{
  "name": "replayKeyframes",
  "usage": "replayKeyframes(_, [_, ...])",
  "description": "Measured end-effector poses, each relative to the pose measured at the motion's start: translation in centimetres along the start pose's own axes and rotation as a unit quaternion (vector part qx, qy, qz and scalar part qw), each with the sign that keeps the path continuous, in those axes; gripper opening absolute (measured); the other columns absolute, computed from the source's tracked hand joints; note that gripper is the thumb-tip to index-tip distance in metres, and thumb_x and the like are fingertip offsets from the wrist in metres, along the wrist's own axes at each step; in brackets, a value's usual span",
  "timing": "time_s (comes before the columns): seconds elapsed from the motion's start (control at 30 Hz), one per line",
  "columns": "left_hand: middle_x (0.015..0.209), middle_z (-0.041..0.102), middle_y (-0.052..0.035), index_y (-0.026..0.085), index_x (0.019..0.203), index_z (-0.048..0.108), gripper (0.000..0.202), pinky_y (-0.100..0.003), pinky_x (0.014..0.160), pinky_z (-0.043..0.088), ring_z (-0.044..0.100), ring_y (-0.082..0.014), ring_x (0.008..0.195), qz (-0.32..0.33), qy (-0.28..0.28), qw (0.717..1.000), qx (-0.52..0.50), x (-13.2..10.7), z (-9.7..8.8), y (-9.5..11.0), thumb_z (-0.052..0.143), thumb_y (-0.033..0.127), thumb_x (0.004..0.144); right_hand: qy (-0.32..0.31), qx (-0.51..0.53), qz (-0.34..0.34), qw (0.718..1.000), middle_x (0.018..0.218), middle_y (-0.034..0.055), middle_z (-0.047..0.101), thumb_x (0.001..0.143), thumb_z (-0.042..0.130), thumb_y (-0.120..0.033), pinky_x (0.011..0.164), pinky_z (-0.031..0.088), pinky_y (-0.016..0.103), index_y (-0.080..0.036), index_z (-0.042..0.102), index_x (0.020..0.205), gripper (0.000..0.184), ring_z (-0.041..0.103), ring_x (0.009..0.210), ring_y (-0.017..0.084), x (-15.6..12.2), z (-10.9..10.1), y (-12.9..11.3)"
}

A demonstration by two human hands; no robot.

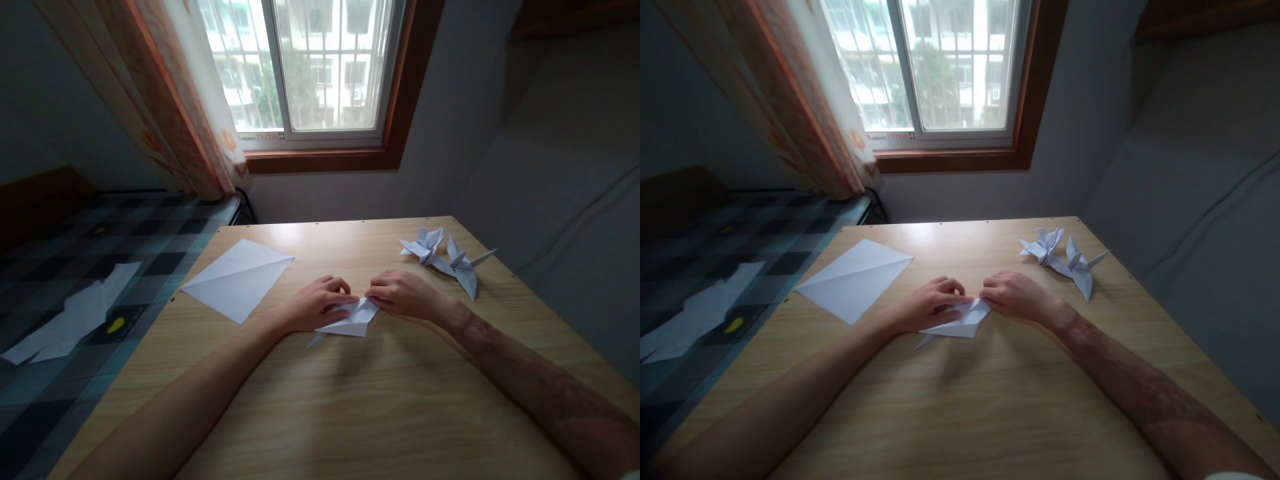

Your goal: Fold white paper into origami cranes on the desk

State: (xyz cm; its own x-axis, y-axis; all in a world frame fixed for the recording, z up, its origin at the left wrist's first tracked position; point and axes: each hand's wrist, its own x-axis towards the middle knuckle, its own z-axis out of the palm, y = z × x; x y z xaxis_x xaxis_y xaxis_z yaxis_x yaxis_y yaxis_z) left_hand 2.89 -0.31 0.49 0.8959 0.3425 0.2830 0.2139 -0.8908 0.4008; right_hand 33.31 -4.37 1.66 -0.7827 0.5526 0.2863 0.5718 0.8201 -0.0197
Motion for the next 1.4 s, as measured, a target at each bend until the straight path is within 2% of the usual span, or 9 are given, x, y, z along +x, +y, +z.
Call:
replayKeyframes(0.3, [0.128,0.071,-0.013,0.033,0.149,0.073,0.041,-0.041,0.107,0.054,0.066,-0.0268,0.115,0.005,-0.006,1.0,0.016,0.0,0.0,0.1,0.06,0.045,0.113,0.01,-0.02,-0.021,1.0,0.088,0.0057,0.077,0.112,0.064,-0.024,0.079,0.043,0.035,-0.019,0.076,0.088,0.027,0.069,0.082,0.021,-0.3,-0.1,0.7])
replayKeyframes(0.5, [0.128,0.07,-0.0131,0.031,0.149,0.074,0.041,-0.041,0.106,0.054,0.066,-0.0269,0.114,0.007,-0.01,1.0,0.021,0.1,-0.2,0.2,0.061,0.044,0.112,0.023,-0.005,-0.017,1.0,0.086,0.0047,0.078,0.105,0.069,-0.019,0.078,0.046,0.034,-0.02,0.078,0.087,0.02,0.07,0.08,0.021,-0.3,-0.5,0.9])
replayKeyframes(0.7, [0.13,0.07,-0.0134,0.031,0.151,0.071,0.041,-0.042,0.106,0.056,0.067,-0.0271,0.116,-0.001,-0.014,1.0,0.025,0.1,-0.4,0.7,0.06,0.042,0.113,0.073,0.137,0.051,0.987,0.099,0.0045,0.081,0.096,0.07,-0.012,0.075,0.052,0.032,-0.025,0.083,0.101,0.02,0.074,0.085,0.021,-0.9,-0.5,0.5])
replayKeyframes(0.8, [0.143,0.068,-0.014,0.032,0.158,0.065,0.045,-0.045,0.112,0.054,0.066,-0.0285,0.124,0.004,-0.025,0.999,0.039,0.1,-0.6,1.0,0.058,0.04,0.114,0.112,0.25,0.073,0.959,0.104,0.0063,0.081,0.096,0.073,-0.013,0.075,0.057,0.031,-0.025,0.085,0.104,0.019,0.075,0.089,0.021,-1.5,0.2,0.4])
replayKeyframes(0.9, [0.161,0.06,-0.0141,0.032,0.165,0.056,0.051,-0.051,0.121,0.05,0.062,-0.0321,0.137,0.012,-0.045,0.997,0.064,0.1,-0.6,1.1,0.055,0.038,0.115,0.132,0.306,0.081,0.94,0.107,0.0086,0.08,0.1,0.074,-0.019,0.079,0.06,0.033,-0.024,0.086,0.108,0.016,0.075,0.093,0.022,-1.9,1.1,0.4])
replayKeyframes(1.03, [0.17,0.053,-0.0141,0.031,0.17,0.05,0.053,-0.055,0.126,0.046,0.057,-0.0347,0.149,0.021,-0.07,0.994,0.076,0.1,-0.3,0.8,0.05,0.039,0.117,0.123,0.309,0.05,0.942,0.111,0.0096,0.082,0.101,0.079,-0.026,0.088,0.062,0.039,-0.027,0.087,0.115,0.017,0.075,0.099,0.025,-2.0,1.4,0.3])
replayKeyframes(1.2, [0.169,0.057,-0.0104,0.034,0.169,0.05,0.052,-0.051,0.126,0.046,0.056,-0.0323,0.152,0.041,-0.061,0.996,0.052,0.0,-0.4,0.4,0.052,0.037,0.117,0.117,0.303,0.031,0.945,0.111,0.0086,0.083,0.103,0.077,-0.026,0.088,0.06,0.04,-0.028,0.087,0.117,0.017,0.075,0.097,0.025,-1.9,1.1,-0.1])
replayKeyframes(1.4, [0.158,0.068,-0.0089,0.031,0.161,0.061,0.046,-0.046,0.121,0.05,0.065,-0.0288,0.141,0.06,-0.043,0.997,0.036,0.2,-0.9,0.7,0.055,0.034,0.116,0.14,0.256,0.034,0.956,0.103,0.0063,0.083,0.102,0.075,-0.021,0.079,0.057,0.038,-0.026,0.084,0.094,0.013,0.071,0.085,0.022,-2.1,1.1,-0.1])
